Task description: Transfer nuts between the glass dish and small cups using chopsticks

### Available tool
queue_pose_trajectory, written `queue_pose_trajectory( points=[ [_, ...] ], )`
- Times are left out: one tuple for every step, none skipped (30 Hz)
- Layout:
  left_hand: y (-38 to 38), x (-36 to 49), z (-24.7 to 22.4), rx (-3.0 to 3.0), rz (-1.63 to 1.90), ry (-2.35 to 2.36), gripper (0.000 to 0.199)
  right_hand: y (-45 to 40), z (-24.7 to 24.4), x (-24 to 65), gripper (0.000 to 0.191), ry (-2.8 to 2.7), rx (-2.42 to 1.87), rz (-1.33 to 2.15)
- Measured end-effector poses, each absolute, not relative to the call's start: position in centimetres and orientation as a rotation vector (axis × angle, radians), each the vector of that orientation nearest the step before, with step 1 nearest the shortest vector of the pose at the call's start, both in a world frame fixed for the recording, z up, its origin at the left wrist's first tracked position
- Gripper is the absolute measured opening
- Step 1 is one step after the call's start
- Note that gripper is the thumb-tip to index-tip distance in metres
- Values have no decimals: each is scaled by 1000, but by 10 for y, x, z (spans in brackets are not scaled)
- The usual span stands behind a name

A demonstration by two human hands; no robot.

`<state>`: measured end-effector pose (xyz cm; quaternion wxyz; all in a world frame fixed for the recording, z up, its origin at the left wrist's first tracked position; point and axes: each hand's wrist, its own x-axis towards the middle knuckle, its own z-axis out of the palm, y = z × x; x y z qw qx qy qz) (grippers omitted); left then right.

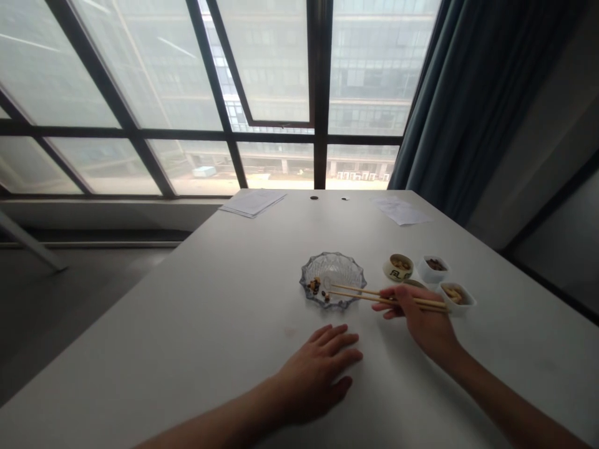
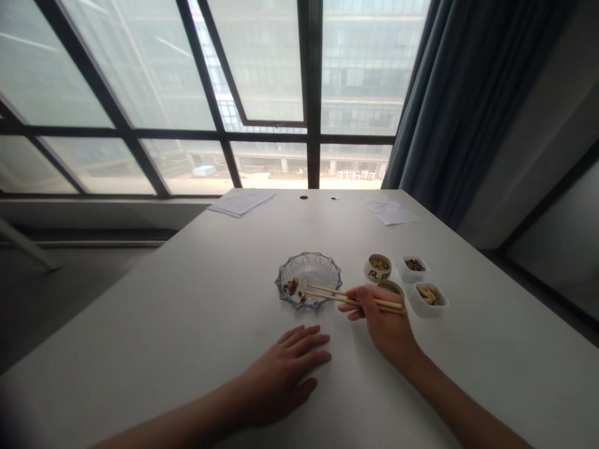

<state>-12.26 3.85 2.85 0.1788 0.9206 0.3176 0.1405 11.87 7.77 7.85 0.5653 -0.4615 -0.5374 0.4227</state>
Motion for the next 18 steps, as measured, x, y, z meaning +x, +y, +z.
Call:
queue_pose_trajectory(
  points=[
    [38,-123,28,2600,403,894,48,82,74,113,47,-1282,-1082,1007],
    [38,-123,27,2598,410,891,46,85,70,108,46,-1303,-1083,1020],
    [38,-123,27,2597,416,888,45,87,67,105,45,-1325,-1088,1035],
    [38,-124,26,2596,419,887,44,89,65,103,44,-1345,-1099,1051],
    [38,-124,26,2595,419,885,44,91,63,101,43,-1358,-1114,1060],
    [38,-124,26,2594,418,885,44,91,63,100,42,-1367,-1133,1064],
    [38,-124,26,2592,418,887,44,92,62,100,42,-1372,-1150,1061],
    [37,-124,26,2591,417,886,44,92,63,99,41,-1374,-1163,1049],
    [37,-124,26,2590,417,884,44,91,63,99,40,-1375,-1170,1030],
    [37,-124,26,2589,419,881,44,91,63,98,38,-1379,-1172,1008],
    [37,-124,27,2589,421,877,44,90,63,98,37,-1387,-1174,985],
    [37,-124,27,2588,422,875,45,90,62,98,36,-1396,-1177,960],
    [37,-123,27,2588,422,872,45,90,61,97,36,-1404,-1182,935],
    [37,-123,27,2588,421,873,45,90,60,97,36,-1409,-1188,914],
    [37,-123,27,2589,420,877,45,90,59,96,37,-1404,-1195,899],
    [37,-124,27,2591,418,878,44,90,58,96,38,-1392,-1199,890],
    [37,-124,27,2592,415,879,44,91,57,96,39,-1376,-1199,885],
    [37,-124,27,2594,415,880,43,91,57,97,40,-1360,-1199,881]
  ],
)
